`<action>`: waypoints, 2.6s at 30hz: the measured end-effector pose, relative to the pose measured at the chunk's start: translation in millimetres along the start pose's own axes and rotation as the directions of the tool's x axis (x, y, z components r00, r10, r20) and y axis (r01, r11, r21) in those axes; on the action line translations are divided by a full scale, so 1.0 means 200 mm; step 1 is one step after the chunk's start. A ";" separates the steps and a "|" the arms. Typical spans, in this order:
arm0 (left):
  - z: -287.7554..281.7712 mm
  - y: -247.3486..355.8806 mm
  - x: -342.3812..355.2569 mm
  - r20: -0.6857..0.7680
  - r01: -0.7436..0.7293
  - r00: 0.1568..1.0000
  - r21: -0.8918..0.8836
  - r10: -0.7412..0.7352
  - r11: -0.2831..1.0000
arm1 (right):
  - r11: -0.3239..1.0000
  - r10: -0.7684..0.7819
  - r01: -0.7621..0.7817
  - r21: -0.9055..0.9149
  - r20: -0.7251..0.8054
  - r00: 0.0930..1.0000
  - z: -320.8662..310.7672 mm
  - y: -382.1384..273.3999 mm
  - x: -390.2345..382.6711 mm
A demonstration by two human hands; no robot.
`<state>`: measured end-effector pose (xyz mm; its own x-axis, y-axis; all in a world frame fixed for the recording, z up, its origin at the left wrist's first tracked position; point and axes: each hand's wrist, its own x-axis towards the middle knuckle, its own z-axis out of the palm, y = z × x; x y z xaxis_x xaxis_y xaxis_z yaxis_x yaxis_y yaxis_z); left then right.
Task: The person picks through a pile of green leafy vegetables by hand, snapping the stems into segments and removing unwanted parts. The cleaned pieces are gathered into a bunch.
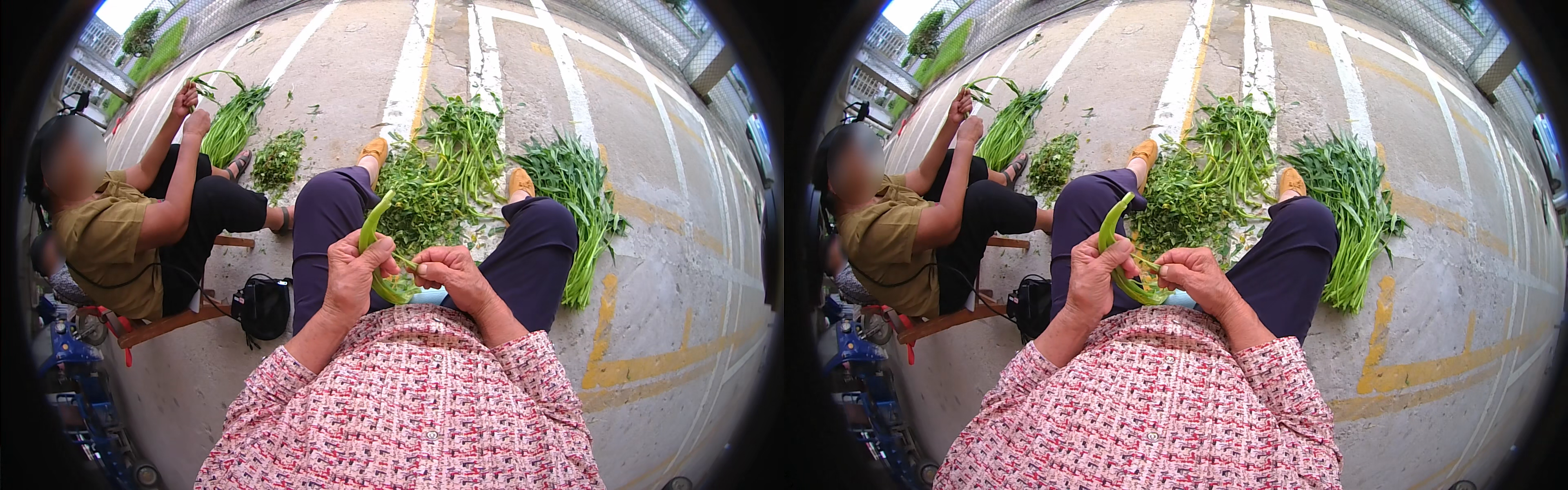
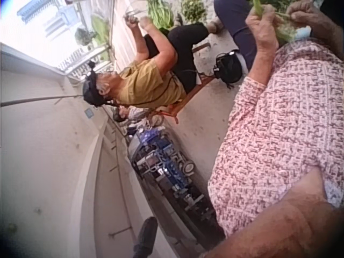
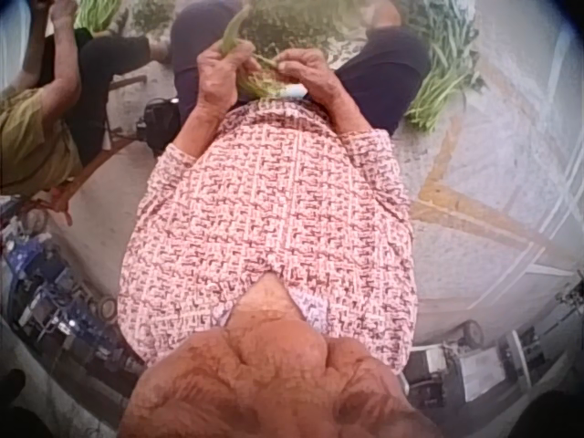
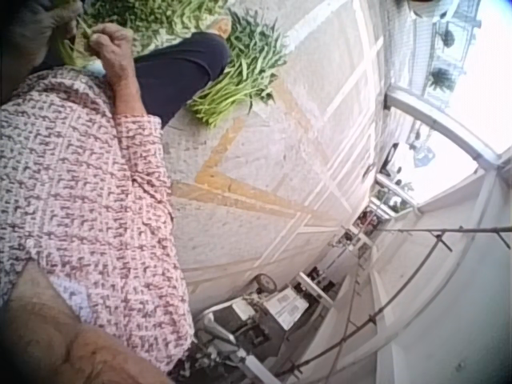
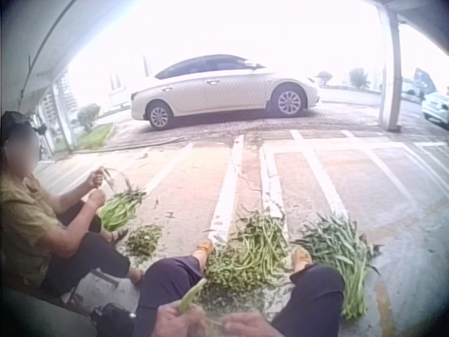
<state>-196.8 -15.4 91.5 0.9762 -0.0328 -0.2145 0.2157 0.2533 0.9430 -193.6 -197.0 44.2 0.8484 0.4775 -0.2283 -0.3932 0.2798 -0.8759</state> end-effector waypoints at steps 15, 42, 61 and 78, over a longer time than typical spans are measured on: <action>0.01 -0.02 -0.02 0.048 0.021 0.999 0.062 -0.024 0.998 | 0.989 0.084 -0.056 0.135 -0.215 0.973 -0.02 0.03 0.03; 0.02 -0.02 0.00 0.119 0.047 0.991 0.123 -0.061 0.991 | 0.997 0.037 -0.023 0.071 -0.207 0.978 -0.03 0.02 0.02; 0.02 0.01 0.02 0.214 0.091 0.973 -0.015 -0.086 0.996 | 0.987 -0.139 0.128 -0.092 -0.119 0.983 -0.01 -0.01 0.00; 0.00 0.01 0.02 0.212 0.081 0.974 -0.027 -0.073 0.996 | 0.976 -0.208 0.193 -0.099 -0.190 0.959 -0.02 0.03 0.02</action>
<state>-192.4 -14.9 93.0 0.9404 -0.2556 -0.2242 0.2931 0.2757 0.9155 -191.3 -196.2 36.5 0.9633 0.2413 -0.1173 -0.1854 0.2827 -0.9411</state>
